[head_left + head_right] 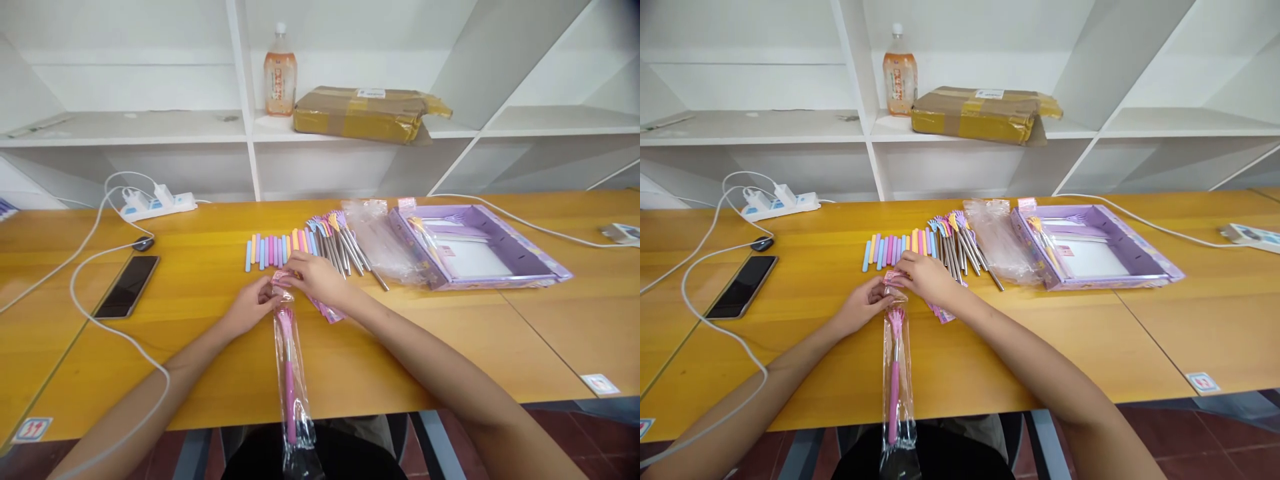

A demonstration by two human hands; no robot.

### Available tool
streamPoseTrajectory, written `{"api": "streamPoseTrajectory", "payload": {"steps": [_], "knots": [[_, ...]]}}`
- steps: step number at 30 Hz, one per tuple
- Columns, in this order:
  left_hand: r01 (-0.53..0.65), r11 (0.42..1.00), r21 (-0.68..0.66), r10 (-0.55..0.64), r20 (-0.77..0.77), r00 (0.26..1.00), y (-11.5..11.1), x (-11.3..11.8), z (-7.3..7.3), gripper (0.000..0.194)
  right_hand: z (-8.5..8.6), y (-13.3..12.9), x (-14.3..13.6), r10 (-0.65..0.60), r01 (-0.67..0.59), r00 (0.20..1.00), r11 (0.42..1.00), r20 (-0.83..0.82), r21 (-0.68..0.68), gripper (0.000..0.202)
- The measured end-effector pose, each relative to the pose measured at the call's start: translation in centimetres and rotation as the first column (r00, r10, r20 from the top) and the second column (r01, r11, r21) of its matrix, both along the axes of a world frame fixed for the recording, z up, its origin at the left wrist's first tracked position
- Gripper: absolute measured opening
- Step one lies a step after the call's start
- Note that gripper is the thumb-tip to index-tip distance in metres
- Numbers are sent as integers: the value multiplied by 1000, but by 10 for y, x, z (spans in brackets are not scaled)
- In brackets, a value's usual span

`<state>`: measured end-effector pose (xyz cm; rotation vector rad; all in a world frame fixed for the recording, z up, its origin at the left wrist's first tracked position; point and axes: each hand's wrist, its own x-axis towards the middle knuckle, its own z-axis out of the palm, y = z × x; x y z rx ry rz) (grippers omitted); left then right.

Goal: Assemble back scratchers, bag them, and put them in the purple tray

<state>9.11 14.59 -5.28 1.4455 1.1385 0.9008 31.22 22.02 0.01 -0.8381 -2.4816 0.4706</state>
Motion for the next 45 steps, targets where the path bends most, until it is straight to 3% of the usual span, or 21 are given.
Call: {"api": "streamPoseTrajectory", "payload": {"steps": [9, 26, 35, 45], "knots": [[-22, 999, 27, 21, 21, 1000, 0, 0, 9, 38, 24, 14, 3, 67, -68, 998, 991, -7, -113, 11], [-33, 999, 10, 33, -17, 999, 0, -3, 11, 36, 12, 17, 0, 68, -71, 997, 987, -30, -144, 14], [-32, 999, -4, 32, 22, 999, 0, -1, 18, 39, 7, 19, -2, 35, -77, 979, 975, -202, -208, 18], [-56, 998, -13, 56, 4, 998, -1, 0, 17, 46, 7, 20, 0, 115, -133, 990, 961, -86, -243, 18]]}}
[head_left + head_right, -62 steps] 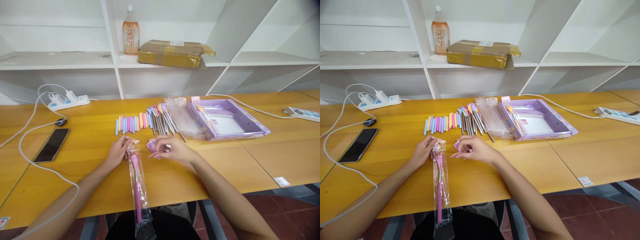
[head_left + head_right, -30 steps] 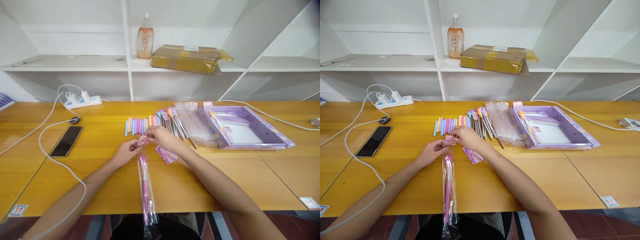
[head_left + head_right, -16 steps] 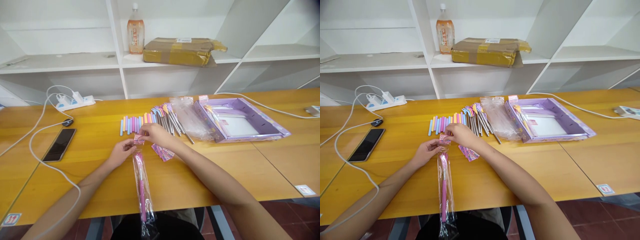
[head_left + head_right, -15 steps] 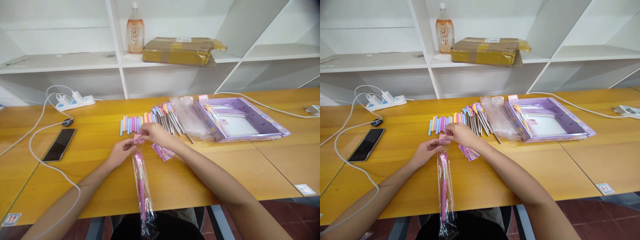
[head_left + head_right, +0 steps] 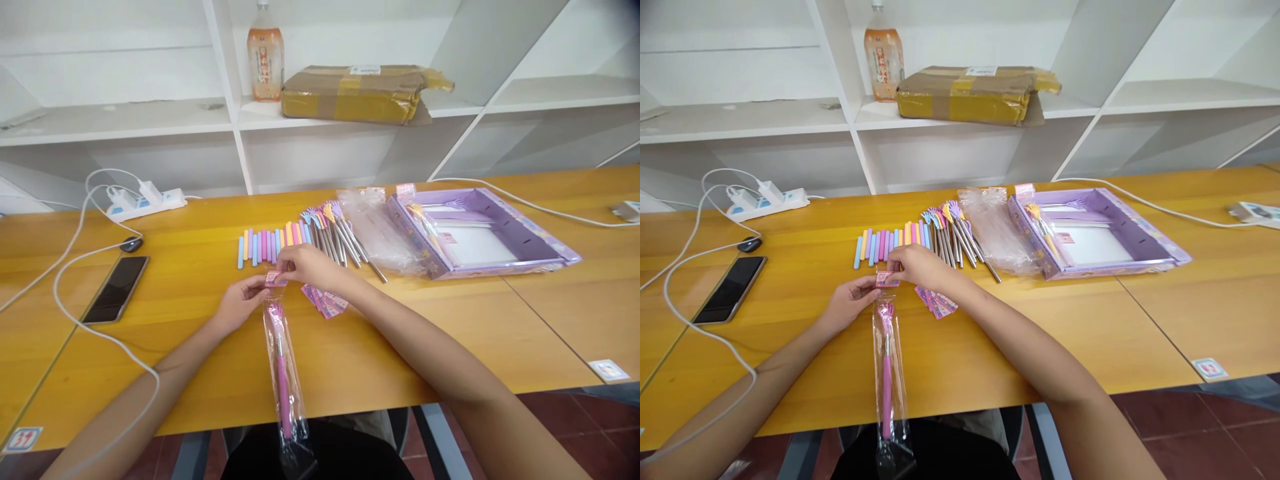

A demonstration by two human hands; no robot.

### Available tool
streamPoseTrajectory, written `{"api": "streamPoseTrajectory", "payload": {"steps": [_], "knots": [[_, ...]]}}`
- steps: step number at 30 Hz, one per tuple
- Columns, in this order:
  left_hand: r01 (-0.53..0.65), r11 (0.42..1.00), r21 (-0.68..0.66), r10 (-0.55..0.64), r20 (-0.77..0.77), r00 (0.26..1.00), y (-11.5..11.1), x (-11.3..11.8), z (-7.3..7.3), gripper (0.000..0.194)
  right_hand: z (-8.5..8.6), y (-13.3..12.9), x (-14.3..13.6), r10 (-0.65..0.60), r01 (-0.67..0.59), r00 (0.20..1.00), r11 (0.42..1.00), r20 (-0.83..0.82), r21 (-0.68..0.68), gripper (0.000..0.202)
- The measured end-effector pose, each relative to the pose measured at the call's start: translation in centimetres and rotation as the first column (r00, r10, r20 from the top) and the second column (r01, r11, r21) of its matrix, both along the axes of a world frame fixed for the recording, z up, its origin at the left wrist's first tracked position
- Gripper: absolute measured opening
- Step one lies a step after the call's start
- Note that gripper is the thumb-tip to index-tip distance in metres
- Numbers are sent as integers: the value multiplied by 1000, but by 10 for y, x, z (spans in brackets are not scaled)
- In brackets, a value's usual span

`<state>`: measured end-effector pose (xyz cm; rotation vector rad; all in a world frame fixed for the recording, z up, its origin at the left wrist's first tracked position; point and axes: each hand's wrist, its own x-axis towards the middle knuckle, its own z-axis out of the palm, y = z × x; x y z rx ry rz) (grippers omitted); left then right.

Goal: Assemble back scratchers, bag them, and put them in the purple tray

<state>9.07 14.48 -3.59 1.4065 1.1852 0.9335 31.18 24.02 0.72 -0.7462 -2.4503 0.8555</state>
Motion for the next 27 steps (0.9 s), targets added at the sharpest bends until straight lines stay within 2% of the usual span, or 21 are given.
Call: {"api": "streamPoseTrajectory", "payload": {"steps": [3, 5, 7, 11, 15, 18, 22, 27], "knots": [[-24, 1000, 8, 24, -1, 1000, 1, 0, -2, 48, -2, -1, -1, 14, -14, 1000, 1000, 13, 19, 18], [-38, 999, 20, 38, -9, 999, 1, 0, -2, 47, -1, 0, 1, -23, 23, 999, 1000, -38, 13, 16], [-49, 998, 29, 49, -13, 999, 2, -1, -3, 47, 2, 0, 4, -46, 45, 996, 999, -80, -10, 17], [-46, 998, 33, 45, 20, 999, 2, -1, -6, 48, 8, 1, 8, 10, -13, 1000, 995, -26, -102, 15], [-62, 995, 77, 58, 52, 997, -2, -1, -6, 62, 9, -1, 6, -49, 43, 998, 991, -45, -129, 20], [-67, 987, 149, 79, -81, 994, -7, 1, 0, 70, 7, -2, 4, -85, 76, 994, 989, -68, -123, 25], [21, 970, 240, 50, -288, 956, -10, 2, 6, 62, 6, -2, 4, -89, 81, 994, 991, -69, -110, 24], [78, 951, 298, 28, -335, 942, -6, -1, 0, 60, 4, 0, 4, -85, 78, 992, 994, -95, -78, 22]]}}
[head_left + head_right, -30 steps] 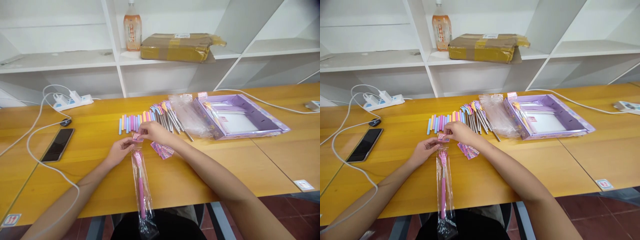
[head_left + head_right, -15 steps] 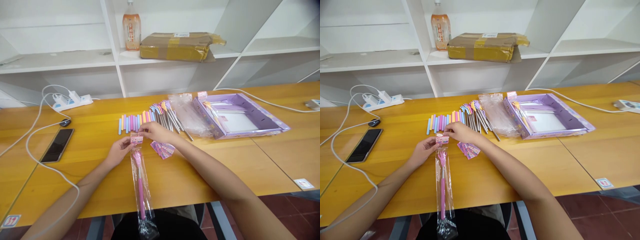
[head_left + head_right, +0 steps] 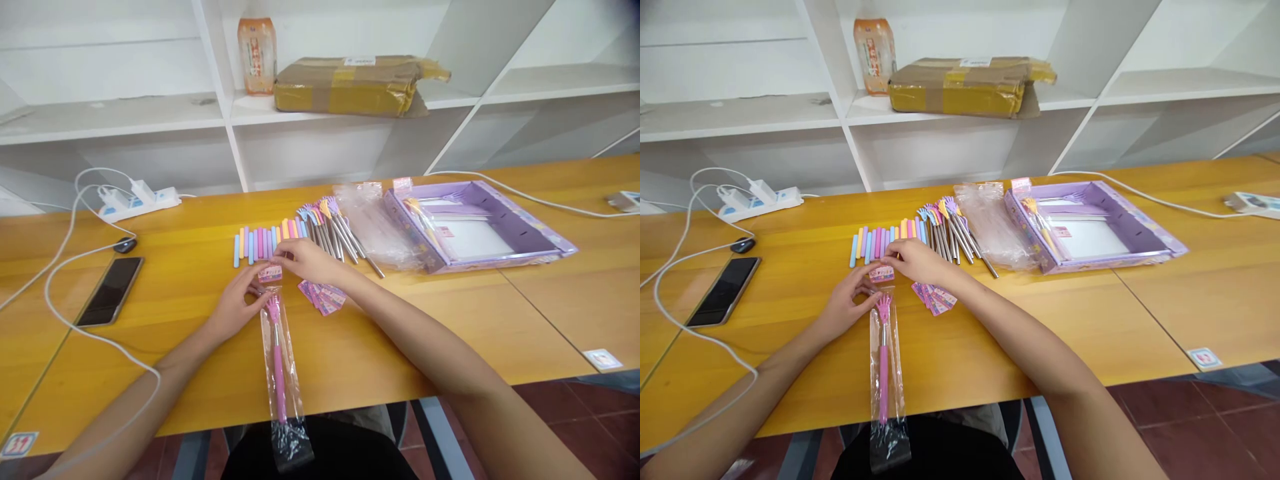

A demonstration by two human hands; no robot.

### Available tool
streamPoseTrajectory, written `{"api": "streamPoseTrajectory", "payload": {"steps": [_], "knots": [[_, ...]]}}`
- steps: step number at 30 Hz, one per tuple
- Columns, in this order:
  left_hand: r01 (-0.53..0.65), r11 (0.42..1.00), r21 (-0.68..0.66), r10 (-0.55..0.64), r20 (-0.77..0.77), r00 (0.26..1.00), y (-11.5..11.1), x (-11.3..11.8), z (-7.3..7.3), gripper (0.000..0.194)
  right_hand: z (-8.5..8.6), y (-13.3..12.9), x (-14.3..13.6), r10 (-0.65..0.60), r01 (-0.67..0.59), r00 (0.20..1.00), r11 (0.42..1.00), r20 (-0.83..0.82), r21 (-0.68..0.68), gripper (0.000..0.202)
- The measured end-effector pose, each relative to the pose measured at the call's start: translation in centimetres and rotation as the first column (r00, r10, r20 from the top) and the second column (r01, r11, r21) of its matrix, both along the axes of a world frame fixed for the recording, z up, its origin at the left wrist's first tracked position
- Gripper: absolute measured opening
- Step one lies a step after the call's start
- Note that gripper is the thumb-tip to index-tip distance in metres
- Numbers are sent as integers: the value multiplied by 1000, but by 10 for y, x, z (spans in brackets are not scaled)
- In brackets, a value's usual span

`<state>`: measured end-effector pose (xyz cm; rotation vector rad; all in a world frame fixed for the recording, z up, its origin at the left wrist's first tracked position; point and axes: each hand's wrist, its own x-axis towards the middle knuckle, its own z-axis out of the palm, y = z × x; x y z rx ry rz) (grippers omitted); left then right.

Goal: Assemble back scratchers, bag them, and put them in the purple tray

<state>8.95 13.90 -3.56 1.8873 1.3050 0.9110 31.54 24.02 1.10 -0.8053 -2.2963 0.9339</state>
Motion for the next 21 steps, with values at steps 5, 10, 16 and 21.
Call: {"api": "streamPoseTrajectory", "payload": {"steps": [5, 10, 16, 21], "knots": [[25, 999, 40, -23, -53, 998, 1, -1, 2, 53, -2, 0, -1, 1, -1, 1000, 999, -7, 44, 20], [40, 996, 82, -30, -122, 992, 0, -3, 3, 47, -6, -1, -4, -2, 0, 1000, 993, 11, 118, 21], [61, 993, 99, -43, -172, 984, 1, -3, 2, 39, -13, -1, -6, -57, 52, 998, 985, 28, 162, 20], [61, 996, 57, -53, -136, 989, 0, -2, 3, 46, -13, -2, -7, -79, 71, 996, 982, 41, 175, 17]]}}
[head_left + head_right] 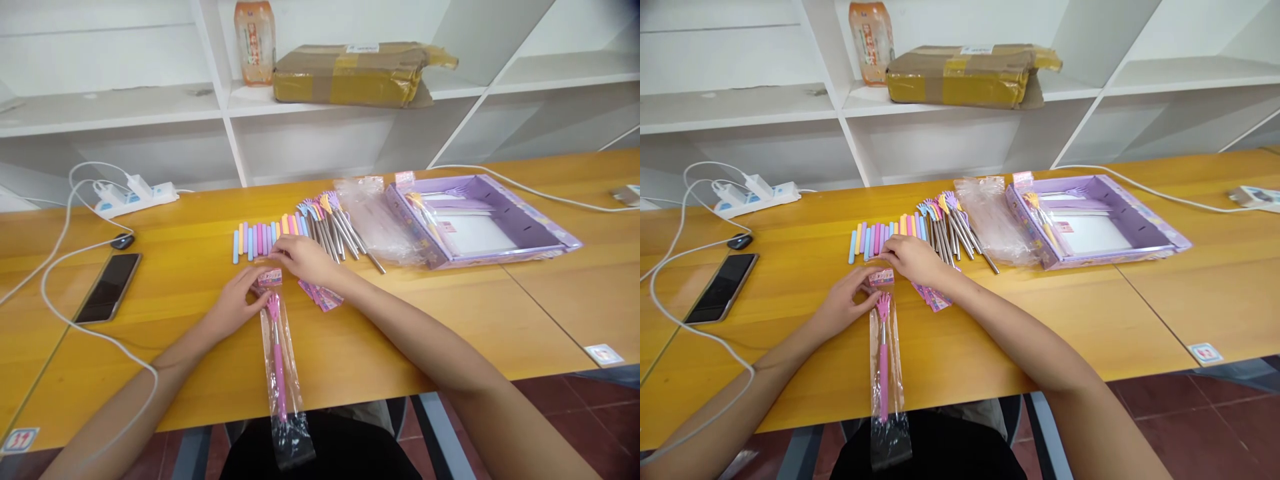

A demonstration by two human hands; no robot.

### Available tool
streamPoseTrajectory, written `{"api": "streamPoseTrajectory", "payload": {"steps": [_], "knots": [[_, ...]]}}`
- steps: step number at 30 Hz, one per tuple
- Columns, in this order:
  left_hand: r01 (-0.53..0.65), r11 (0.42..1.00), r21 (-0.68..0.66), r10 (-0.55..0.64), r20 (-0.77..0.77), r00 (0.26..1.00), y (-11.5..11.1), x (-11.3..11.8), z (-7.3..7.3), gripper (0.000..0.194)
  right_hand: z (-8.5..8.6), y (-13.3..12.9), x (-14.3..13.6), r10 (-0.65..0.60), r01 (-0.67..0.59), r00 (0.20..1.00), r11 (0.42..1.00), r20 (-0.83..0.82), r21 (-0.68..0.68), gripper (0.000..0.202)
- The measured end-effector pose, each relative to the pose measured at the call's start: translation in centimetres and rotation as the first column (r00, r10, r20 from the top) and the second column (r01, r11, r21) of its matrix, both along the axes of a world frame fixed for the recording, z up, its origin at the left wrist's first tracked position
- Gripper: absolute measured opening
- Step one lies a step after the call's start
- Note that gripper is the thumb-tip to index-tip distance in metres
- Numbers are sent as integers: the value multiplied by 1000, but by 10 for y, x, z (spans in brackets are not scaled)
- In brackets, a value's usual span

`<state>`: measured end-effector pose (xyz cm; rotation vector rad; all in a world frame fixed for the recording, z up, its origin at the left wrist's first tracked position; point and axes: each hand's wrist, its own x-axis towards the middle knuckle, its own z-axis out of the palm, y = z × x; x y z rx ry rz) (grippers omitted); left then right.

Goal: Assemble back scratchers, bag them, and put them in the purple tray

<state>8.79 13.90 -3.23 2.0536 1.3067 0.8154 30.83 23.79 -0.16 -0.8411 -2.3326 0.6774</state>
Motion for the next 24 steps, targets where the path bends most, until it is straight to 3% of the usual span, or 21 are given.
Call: {"api": "streamPoseTrajectory", "payload": {"steps": [2, 6, 9, 12, 16, 21, 24], "knots": [[-13, 999, -36, 15, 56, 998, 0, 0, -3, 59, 2, 1, 2, 13, -13, 1000, 1000, -17, -18, 17], [-77, 991, -111, 99, 208, 973, 2, 0, -13, 90, 7, 4, 7, 71, -79, 995, 988, -65, -129, 37], [-103, 982, -157, 144, 277, 950, 4, 0, -17, 95, 6, 4, 7, 109, -127, 989, 971, -97, -205, 42], [-110, 975, -195, 165, 298, 940, 4, 0, -17, 90, 4, 4, 6, 142, -151, 988, 970, -64, -191, 38], [-68, 968, -239, 150, 342, 928, 4, -1, -15, 76, -3, 3, 3, 144, -141, 989, 982, 15, -128, 17], [-68, 961, -269, 175, 395, 902, 6, -4, -17, 37, -16, 1, -3, 163, -157, 976, 986, 146, -56, 14], [-124, 954, -271, 221, 364, 904, 8, -5, -17, 29, -20, -2, -5, 159, -155, 974, 987, 162, -39, 16]]}}
